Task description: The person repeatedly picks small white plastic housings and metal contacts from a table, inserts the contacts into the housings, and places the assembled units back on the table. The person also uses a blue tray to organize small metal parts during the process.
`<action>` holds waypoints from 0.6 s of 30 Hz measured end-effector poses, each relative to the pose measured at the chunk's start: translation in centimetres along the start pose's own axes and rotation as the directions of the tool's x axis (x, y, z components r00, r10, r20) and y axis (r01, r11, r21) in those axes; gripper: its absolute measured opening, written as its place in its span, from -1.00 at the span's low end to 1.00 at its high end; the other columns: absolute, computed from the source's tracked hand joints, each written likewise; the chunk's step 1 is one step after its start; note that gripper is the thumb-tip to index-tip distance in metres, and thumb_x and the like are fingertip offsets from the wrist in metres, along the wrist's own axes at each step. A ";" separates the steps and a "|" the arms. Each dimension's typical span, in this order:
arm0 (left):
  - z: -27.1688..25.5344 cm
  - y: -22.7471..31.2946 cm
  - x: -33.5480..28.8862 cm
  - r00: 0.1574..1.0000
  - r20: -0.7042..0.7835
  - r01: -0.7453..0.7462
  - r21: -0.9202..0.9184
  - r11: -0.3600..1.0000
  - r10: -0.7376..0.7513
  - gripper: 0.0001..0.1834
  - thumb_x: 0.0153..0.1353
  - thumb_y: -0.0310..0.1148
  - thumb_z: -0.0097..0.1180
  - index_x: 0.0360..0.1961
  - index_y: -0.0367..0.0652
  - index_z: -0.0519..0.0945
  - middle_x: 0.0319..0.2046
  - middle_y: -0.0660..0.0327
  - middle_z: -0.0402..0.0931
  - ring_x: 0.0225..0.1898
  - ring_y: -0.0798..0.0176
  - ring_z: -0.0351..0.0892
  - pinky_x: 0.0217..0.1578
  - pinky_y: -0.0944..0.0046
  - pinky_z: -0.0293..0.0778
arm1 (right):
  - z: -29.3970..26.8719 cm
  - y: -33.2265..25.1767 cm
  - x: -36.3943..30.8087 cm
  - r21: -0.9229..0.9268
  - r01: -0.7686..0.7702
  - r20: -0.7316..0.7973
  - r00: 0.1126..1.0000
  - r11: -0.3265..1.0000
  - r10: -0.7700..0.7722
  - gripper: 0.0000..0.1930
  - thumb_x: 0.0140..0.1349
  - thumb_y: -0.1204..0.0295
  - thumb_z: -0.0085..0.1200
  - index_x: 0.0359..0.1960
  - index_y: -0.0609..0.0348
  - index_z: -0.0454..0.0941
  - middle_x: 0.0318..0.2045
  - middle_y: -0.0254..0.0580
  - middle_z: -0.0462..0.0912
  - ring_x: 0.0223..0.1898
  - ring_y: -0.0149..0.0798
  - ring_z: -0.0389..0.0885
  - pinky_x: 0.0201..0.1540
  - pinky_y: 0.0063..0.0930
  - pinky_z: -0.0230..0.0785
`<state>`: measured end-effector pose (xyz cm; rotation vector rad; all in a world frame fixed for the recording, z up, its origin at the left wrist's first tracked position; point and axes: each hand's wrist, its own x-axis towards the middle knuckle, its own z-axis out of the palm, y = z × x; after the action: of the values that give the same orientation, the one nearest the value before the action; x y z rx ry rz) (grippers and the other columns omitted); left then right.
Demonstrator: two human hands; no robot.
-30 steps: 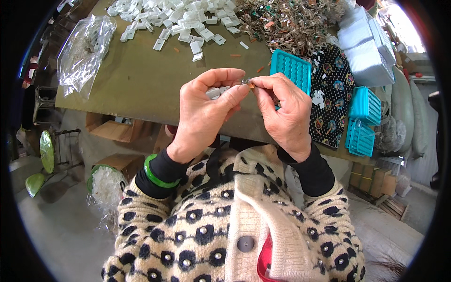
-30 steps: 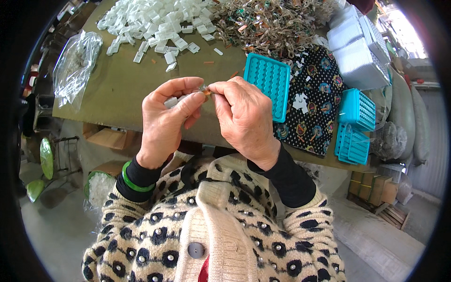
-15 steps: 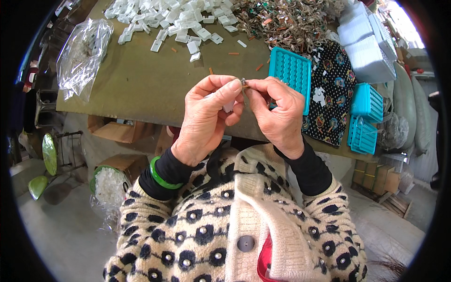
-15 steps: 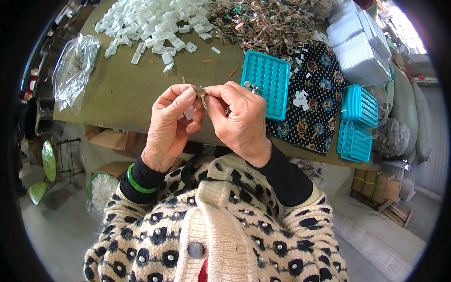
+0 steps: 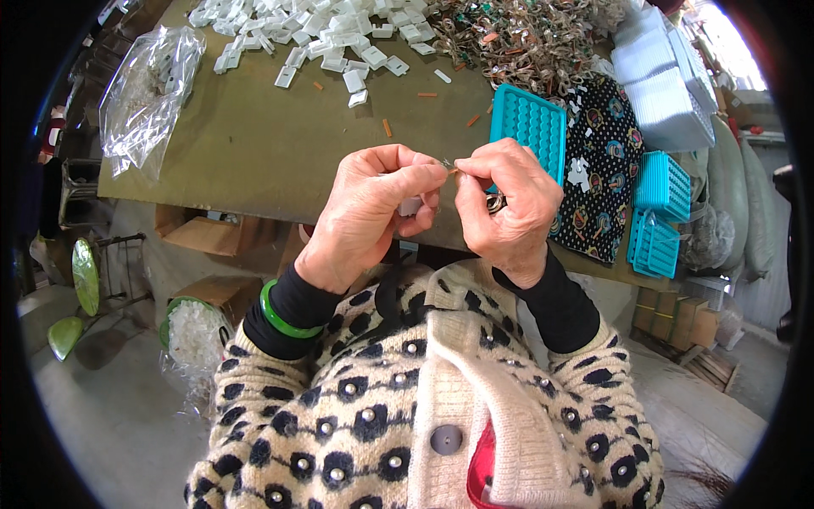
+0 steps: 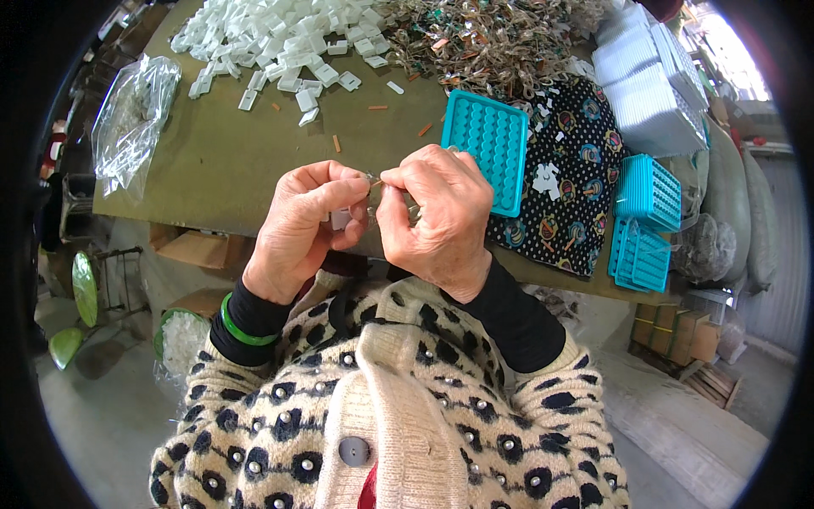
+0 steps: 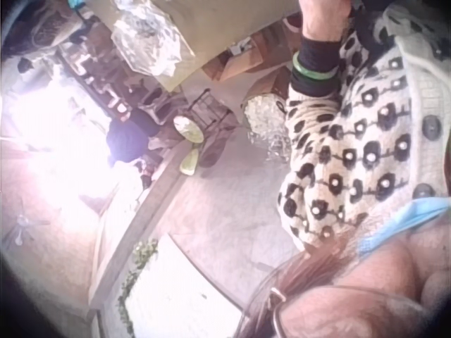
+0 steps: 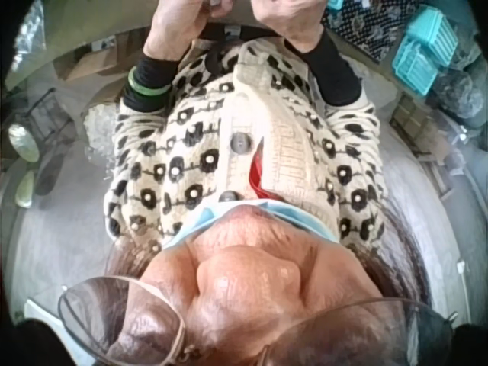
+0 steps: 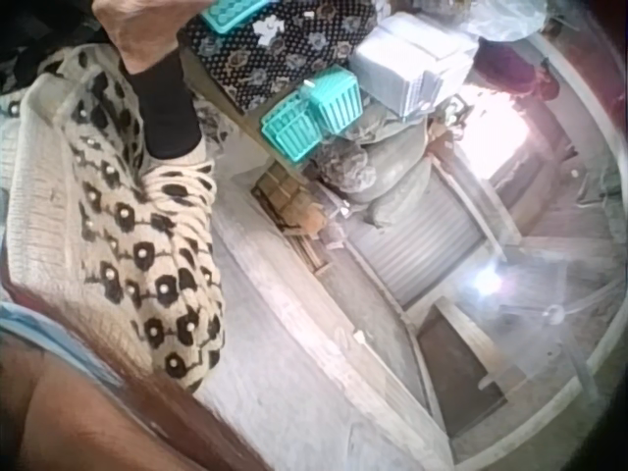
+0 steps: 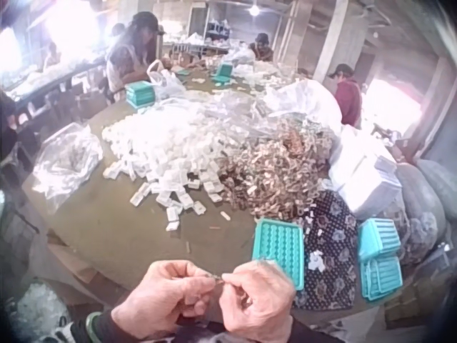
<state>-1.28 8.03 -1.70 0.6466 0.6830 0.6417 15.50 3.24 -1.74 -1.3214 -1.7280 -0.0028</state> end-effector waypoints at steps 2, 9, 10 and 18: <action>-0.2 0.0 0.0 0.999 0.018 0.027 -0.070 0.997 -0.026 -0.87 0.20 -0.40 0.22 -0.38 -0.24 0.58 -0.58 0.25 0.52 -0.62 0.40 0.48 -0.65 0.47 0.28 | 0.1 -0.2 0.1 -0.007 -0.003 0.012 1.000 1.000 0.003 -0.83 -0.20 0.66 0.17 -0.52 0.16 0.53 -0.52 -0.26 0.52 -0.50 -0.15 0.51 -0.41 -0.31 0.28; -0.2 0.2 -0.8 0.986 -0.156 -0.033 0.175 0.984 0.061 -0.87 0.19 -0.41 0.22 -0.42 -0.23 0.55 -0.59 0.24 0.52 -0.63 0.35 0.50 -0.64 0.45 0.31 | 0.2 0.0 0.8 -0.098 0.079 0.007 0.997 0.992 -0.079 -0.82 -0.22 0.64 0.15 -0.52 0.15 0.49 -0.56 -0.27 0.48 -0.53 -0.12 0.47 -0.40 -0.28 0.28; -0.3 0.3 -0.8 0.989 -0.136 -0.034 0.179 0.983 0.059 -0.87 0.18 -0.41 0.22 -0.42 -0.23 0.55 -0.59 0.24 0.52 -0.63 0.35 0.51 -0.64 0.45 0.32 | 0.1 0.0 0.9 -0.096 0.069 0.048 0.997 0.993 -0.065 -0.81 -0.21 0.64 0.14 -0.50 0.15 0.49 -0.54 -0.26 0.48 -0.51 -0.11 0.47 -0.38 -0.28 0.28; -1.7 1.1 -0.6 0.999 -0.001 0.039 -0.082 0.996 -0.039 -0.85 0.20 -0.41 0.24 -0.37 -0.26 0.56 -0.55 0.25 0.54 -0.60 0.38 0.55 -0.64 0.45 0.34 | 0.0 -0.9 1.3 0.074 0.113 0.235 0.964 0.991 -0.127 -0.78 -0.04 0.63 0.17 -0.29 0.17 0.54 -0.33 -0.15 0.58 -0.30 -0.08 0.56 -0.17 -0.25 0.34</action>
<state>-3.16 8.81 -1.75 0.5552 0.6668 0.6312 14.84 3.92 -0.47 -1.2103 -1.9947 0.1438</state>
